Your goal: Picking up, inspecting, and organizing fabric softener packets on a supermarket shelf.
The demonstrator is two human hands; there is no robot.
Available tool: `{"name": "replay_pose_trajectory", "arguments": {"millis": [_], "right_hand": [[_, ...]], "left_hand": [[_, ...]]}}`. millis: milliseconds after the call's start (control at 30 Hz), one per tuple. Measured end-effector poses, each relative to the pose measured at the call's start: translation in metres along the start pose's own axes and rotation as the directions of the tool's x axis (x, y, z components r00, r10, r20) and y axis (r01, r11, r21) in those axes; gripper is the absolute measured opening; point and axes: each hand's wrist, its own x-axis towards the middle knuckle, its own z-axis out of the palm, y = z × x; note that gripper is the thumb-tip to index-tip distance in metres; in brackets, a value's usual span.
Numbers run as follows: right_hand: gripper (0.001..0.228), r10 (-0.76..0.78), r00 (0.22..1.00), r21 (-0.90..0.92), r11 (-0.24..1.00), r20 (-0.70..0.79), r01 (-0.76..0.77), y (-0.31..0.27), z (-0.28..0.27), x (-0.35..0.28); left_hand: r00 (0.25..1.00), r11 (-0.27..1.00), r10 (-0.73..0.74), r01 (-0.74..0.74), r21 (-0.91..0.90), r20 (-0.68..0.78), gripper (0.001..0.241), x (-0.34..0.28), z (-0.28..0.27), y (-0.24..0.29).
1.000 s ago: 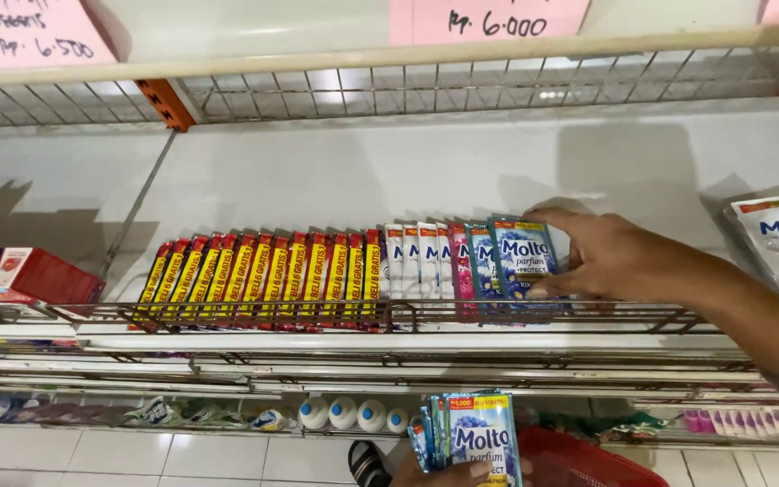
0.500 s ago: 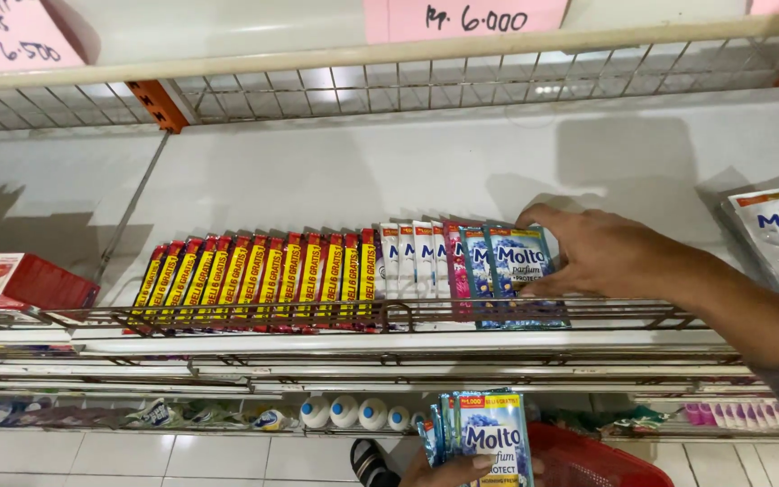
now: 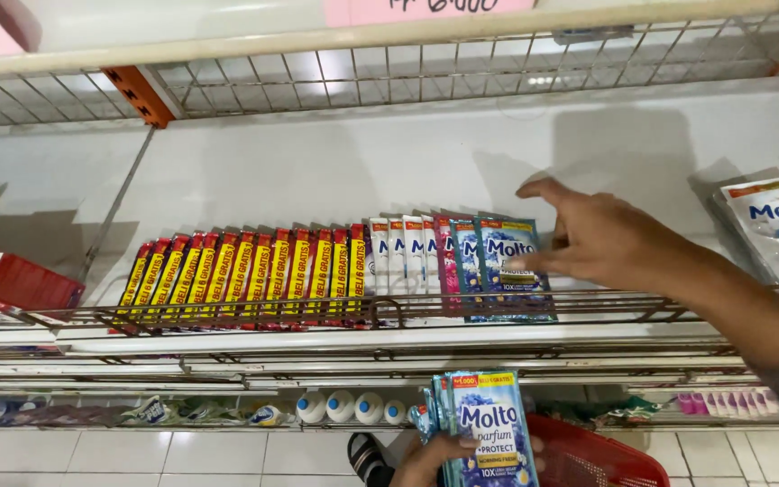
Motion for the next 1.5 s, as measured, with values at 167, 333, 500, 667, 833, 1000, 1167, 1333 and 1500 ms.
{"name": "replay_pose_trajectory", "arguments": {"millis": [167,333,500,667,833,1000,1167,1333,1500], "right_hand": [[0.031,-0.006,0.834,0.239,0.957,-0.551,0.164,0.005,0.013,-0.038],[0.032,-0.13,0.878,0.064,0.982,-0.46,0.179,0.012,0.061,-0.088],[0.053,-0.083,0.994,0.223,0.973,0.069,0.066,0.002,0.082,-0.106],[0.03,-0.056,0.997,0.468,0.88,-0.06,0.078,0.017,0.078,-0.112],[0.036,0.014,0.954,0.554,0.817,-0.298,0.161,0.039,0.033,-0.083],[0.042,0.175,0.923,0.61,0.789,-0.343,0.077,0.042,-0.005,-0.024],[0.057,0.054,0.992,0.703,0.71,-0.113,0.041,0.043,0.009,0.018],[0.062,-0.001,1.0,0.585,0.811,0.003,-0.002,0.032,0.01,0.014],[0.075,0.09,0.995,0.266,0.961,-0.033,-0.078,0.029,0.006,0.004]], "left_hand": [[0.967,0.99,0.09,-0.06,0.131,-0.237,0.051,0.023,0.038,0.026],[0.809,0.624,0.56,-0.553,0.552,0.177,0.044,0.014,0.061,0.04],[0.931,0.855,0.36,-0.355,0.378,0.061,0.045,0.028,0.054,0.025],[0.973,0.966,0.213,-0.196,0.17,-0.09,0.053,0.044,0.041,0.009],[0.991,0.993,0.117,-0.114,0.043,-0.071,0.054,0.023,0.059,0.027],[0.992,0.992,0.116,-0.114,0.047,-0.043,0.054,0.014,0.056,0.026],[0.982,0.97,0.176,-0.162,0.181,-0.064,0.058,0.019,0.043,0.015],[0.957,0.744,0.266,-0.28,0.607,0.115,0.06,0.027,-0.003,0.004],[0.924,-0.037,0.228,-0.307,0.951,0.307,0.084,0.003,0.075,0.069]]}}
